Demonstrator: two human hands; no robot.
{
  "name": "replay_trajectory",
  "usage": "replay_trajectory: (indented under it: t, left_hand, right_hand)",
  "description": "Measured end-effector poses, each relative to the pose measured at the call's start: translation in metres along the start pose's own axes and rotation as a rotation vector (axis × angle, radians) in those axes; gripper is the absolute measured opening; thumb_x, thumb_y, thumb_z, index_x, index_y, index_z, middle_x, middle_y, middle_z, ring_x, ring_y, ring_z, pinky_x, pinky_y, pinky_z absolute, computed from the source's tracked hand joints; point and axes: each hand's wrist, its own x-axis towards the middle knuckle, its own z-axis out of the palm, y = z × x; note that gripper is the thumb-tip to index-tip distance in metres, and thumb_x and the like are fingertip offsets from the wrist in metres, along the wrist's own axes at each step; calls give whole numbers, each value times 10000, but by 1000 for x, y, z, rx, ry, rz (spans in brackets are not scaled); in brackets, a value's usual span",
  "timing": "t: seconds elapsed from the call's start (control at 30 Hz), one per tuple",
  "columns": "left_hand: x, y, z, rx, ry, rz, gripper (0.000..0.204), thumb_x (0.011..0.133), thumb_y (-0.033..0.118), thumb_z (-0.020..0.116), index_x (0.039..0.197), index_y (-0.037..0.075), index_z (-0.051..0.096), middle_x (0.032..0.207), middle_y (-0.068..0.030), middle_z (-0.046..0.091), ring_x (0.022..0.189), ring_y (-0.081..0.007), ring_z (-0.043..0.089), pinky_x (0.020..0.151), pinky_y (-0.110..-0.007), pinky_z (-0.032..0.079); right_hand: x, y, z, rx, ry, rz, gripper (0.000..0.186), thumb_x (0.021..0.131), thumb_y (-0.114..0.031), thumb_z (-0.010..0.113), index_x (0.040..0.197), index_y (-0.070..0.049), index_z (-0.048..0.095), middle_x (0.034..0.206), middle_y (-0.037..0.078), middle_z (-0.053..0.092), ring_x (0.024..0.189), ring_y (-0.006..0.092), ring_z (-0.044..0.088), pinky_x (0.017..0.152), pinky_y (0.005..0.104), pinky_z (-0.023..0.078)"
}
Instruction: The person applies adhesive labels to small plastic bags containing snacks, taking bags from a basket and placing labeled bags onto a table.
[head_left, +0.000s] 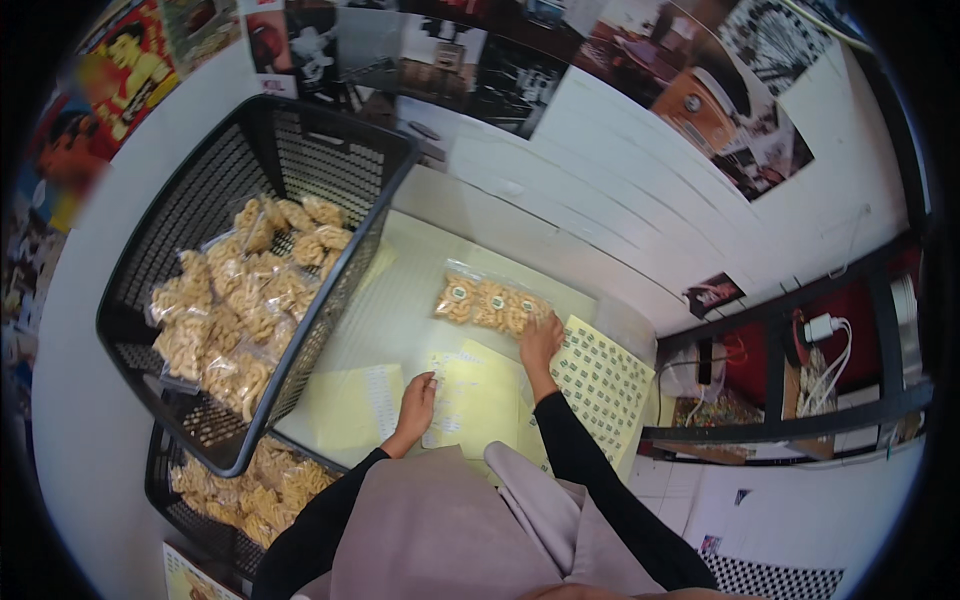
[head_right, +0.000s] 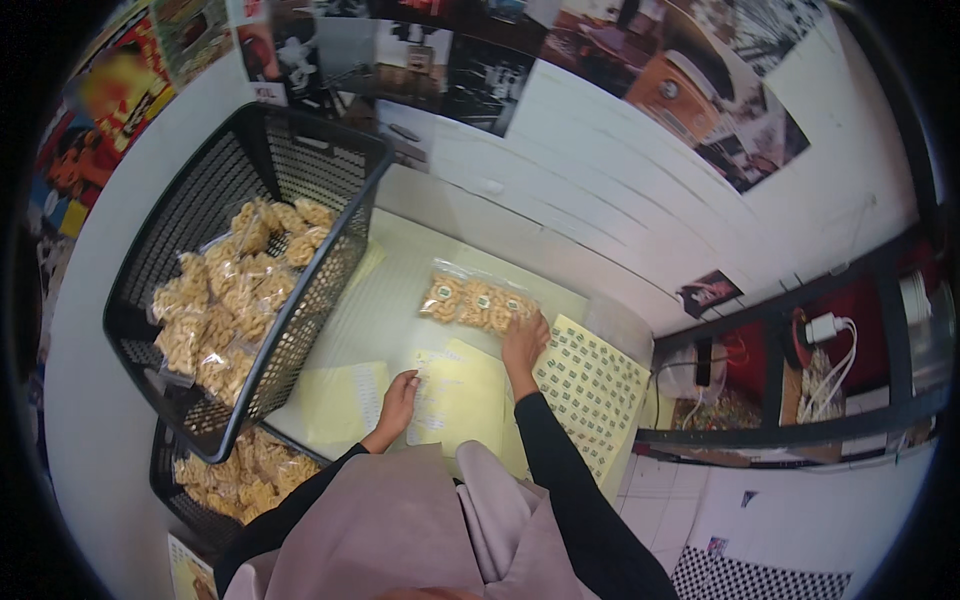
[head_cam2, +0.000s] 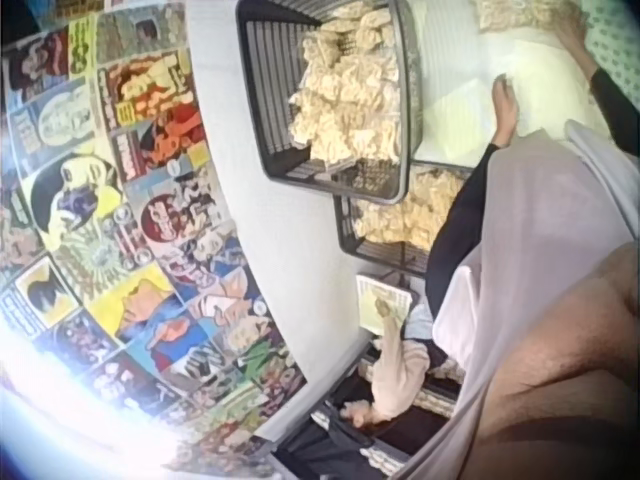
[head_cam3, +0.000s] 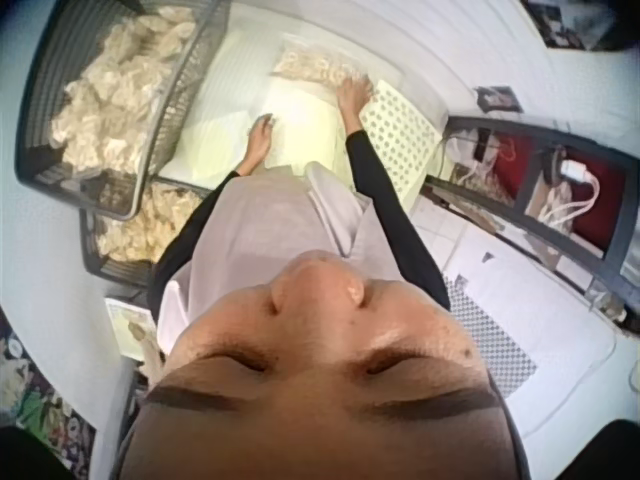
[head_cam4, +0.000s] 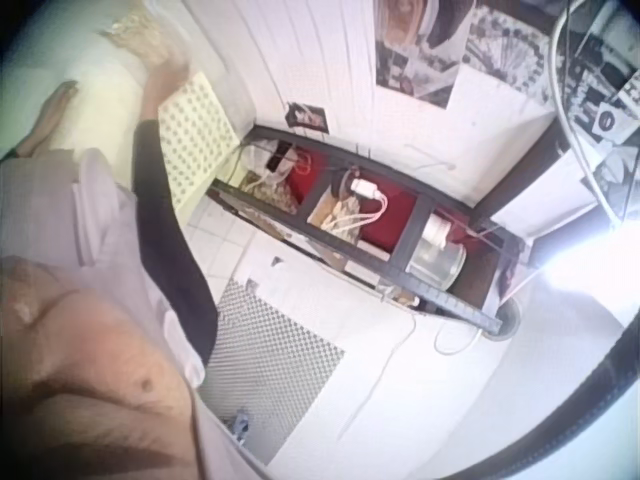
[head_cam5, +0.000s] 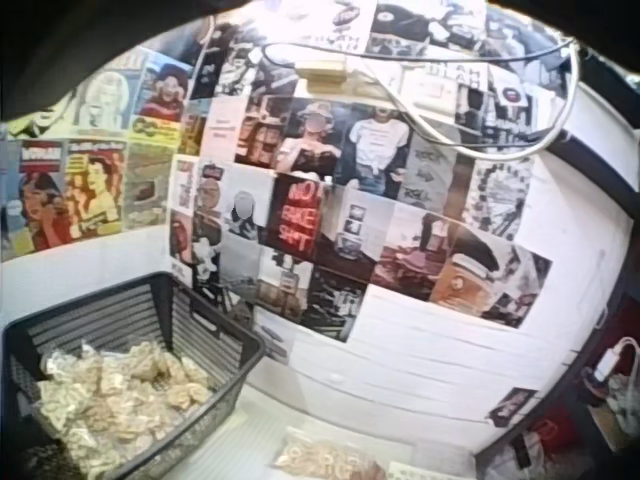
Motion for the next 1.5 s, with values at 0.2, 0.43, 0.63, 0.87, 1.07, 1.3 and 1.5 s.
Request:
replay_trajectory:
  t: [0.2, 0.43, 0.63, 0.87, 1.07, 1.3, 1.5]
  left_hand:
    - [8, 19, -7, 24, 34, 115, 286, 964, 176, 452, 1132, -33, 552, 1082, -190, 591, 963, -319, 583, 851, -378, 452]
    - [45, 129, -25, -133, 28, 345, 240, 947, 135, 503, 1135, -3, 557, 1080, -154, 598, 998, -262, 601, 818, -335, 482]
    - [67, 290, -71, -39, 124, 844, 193, 899, 72, 542, 1073, 16, 602, 1011, -117, 626, 919, -219, 622, 740, -288, 485]
    - [82, 435, -142, -111, 377, 1319, 181, 889, 70, 569, 1050, 0, 616, 940, -106, 658, 815, -180, 631, 708, -266, 496]
    - [116, 420, -200, 433, 177, 1238, 231, 899, 130, 579, 1083, -9, 601, 977, -117, 649, 859, -212, 630, 757, -293, 500]
    - [189, 189, -289, 1233, -515, 365, 500, 820, 272, 655, 1226, -1, 549, 1186, -211, 588, 1099, -362, 556, 920, -420, 444]
    - [173, 83, -310, 1602, -725, -109, 647, 593, 247, 851, 1164, 57, 614, 1185, -151, 598, 1203, -340, 484, 974, -428, 430]
  right_hand:
    - [-108, 29, -5, 153, -88, -228, 442, 893, -216, 572, 1252, 10, 450, 1280, 217, 413, 1218, 376, 357, 1032, 486, 267]
    - [-209, 45, -45, 174, -242, -305, 336, 808, -57, 638, 1127, 3, 551, 1268, 212, 406, 1190, 375, 393, 1023, 417, 310]
    - [-238, 76, -56, 272, -310, -240, 313, 797, -26, 630, 1105, -17, 577, 1279, 175, 406, 1159, 342, 443, 935, 385, 416]
    - [-248, 106, -57, 293, -318, -238, 256, 800, -9, 629, 1054, -29, 611, 1224, 153, 449, 1091, 281, 520, 774, 323, 510]
    - [-259, 121, -58, 397, -318, -166, 204, 795, 32, 616, 990, -26, 617, 1154, 139, 491, 997, 258, 567, 754, 311, 536]
    - [-272, 148, -44, 396, -336, -165, 222, 781, 63, 571, 992, 0, 603, 1100, 159, 508, 1016, 290, 550, 852, 343, 496]
    - [-260, 131, -55, 399, -357, -39, 227, 792, 52, 569, 1007, -6, 610, 1100, 153, 503, 1028, 291, 544, 853, 340, 503]
